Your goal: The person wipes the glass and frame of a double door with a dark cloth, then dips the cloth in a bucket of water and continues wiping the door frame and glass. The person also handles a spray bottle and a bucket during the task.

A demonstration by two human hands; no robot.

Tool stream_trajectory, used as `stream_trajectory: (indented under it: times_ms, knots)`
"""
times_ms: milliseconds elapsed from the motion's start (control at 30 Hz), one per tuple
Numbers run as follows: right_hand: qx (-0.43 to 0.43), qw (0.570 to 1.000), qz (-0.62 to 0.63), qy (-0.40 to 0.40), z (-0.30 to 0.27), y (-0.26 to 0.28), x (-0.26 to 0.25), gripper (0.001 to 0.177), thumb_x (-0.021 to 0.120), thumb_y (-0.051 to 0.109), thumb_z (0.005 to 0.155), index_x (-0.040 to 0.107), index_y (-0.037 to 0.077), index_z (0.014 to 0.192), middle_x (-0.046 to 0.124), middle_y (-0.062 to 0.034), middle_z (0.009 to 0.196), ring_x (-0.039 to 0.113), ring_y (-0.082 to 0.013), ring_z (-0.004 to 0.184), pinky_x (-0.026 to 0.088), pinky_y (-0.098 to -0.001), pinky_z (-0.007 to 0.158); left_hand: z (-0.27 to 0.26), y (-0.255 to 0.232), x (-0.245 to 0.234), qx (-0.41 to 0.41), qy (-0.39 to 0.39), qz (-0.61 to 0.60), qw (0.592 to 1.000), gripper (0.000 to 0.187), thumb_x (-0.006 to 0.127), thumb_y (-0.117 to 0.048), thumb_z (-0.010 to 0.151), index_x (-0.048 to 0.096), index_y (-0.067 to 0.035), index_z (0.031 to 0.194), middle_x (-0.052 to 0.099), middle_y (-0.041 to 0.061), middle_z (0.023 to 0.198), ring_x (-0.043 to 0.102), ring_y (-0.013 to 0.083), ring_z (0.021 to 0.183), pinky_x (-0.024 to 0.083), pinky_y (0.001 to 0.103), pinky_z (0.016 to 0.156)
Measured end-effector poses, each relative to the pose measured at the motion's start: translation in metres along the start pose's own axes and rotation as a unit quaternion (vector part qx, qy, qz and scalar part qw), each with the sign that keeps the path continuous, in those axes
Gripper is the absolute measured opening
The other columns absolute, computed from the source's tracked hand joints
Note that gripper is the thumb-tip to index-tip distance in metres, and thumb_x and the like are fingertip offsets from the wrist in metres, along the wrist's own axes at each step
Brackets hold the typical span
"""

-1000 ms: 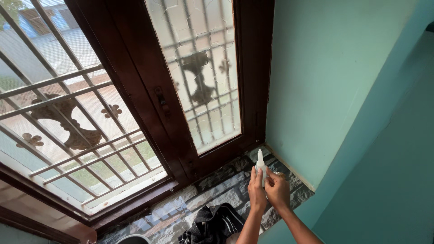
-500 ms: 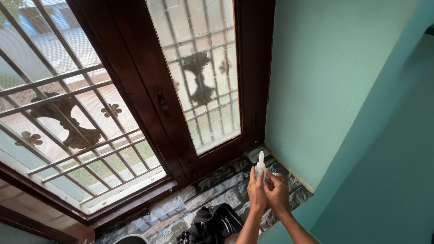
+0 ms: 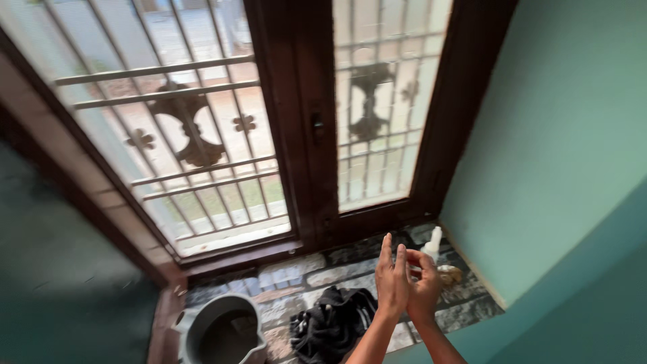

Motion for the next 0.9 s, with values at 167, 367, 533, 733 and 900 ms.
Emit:
stream_trajectory:
  times_ms: [167,367,533,733,900]
  knots:
    - [-0.083,0.985,-0.04,0.146,-0.025,0.021,0.068,0.026,0.072,0.018,0.085,0.071,0.005,0.108,0.074,-0.0089,0.107,0.075,-0.0248,0.095,0.059,-0.0363,0.079,-0.007,-0.005,-0.078,0.028,-0.084,0.128,0.988,0.054,0.053,-0.043,0.098,0.061,-0.006,0.137,0.053,0.015,0.15,0.047,0.0325,0.141,0.037,0.04,0.115]
    - [-0.082,0.937,-0.157,0.302,-0.084,-0.007,0.126,0.029,0.071,0.027,0.083,0.077,0.013,0.108,0.075,-0.0058,0.119,0.067,-0.0299,0.116,0.052,-0.0452,0.1,-0.041,0.026,-0.156,0.009,-0.148,0.331,0.932,0.043,0.054,-0.04,0.097,0.072,-0.009,0.119,0.065,0.011,0.135,0.046,0.0335,0.14,0.028,0.048,0.118]
    - [-0.047,0.876,-0.275,0.393,-0.133,-0.044,0.151,0.049,0.062,0.036,0.089,0.068,0.022,0.135,0.051,-0.0043,0.148,0.035,-0.0304,0.145,0.02,-0.0668,0.114,-0.067,0.079,-0.19,-0.043,-0.176,0.301,0.936,0.041,0.054,-0.04,0.095,0.07,-0.013,0.121,0.068,0.006,0.13,0.055,0.0294,0.132,0.035,0.043,0.114]
    - [-0.089,0.827,-0.347,0.433,-0.145,-0.068,0.17,0.058,0.064,0.046,0.084,0.061,0.032,0.141,0.046,-0.0004,0.154,0.027,-0.0268,0.146,0.013,-0.0656,0.117,-0.065,0.136,-0.208,0.129,-0.23,0.288,0.921,0.051,0.07,-0.038,0.087,0.07,-0.007,0.127,0.063,0.02,0.134,0.056,0.0382,0.129,0.041,0.05,0.108]
    - [-0.153,0.862,-0.297,0.381,-0.15,-0.056,0.174,0.058,0.076,0.051,0.073,0.068,0.03,0.127,0.065,0.006,0.125,0.052,-0.0168,0.127,0.036,-0.0467,0.106,-0.074,0.158,-0.214,0.256,-0.275,0.309,0.874,0.061,0.073,-0.04,0.085,0.066,-0.002,0.132,0.059,0.028,0.138,0.055,0.0476,0.128,0.044,0.055,0.107]
Point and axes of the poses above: each hand's wrist, its own z-axis towards the middle knuckle, its own x-axis out of the palm, y = z × x, the point moved 7 cm from there along z, towards the middle knuckle
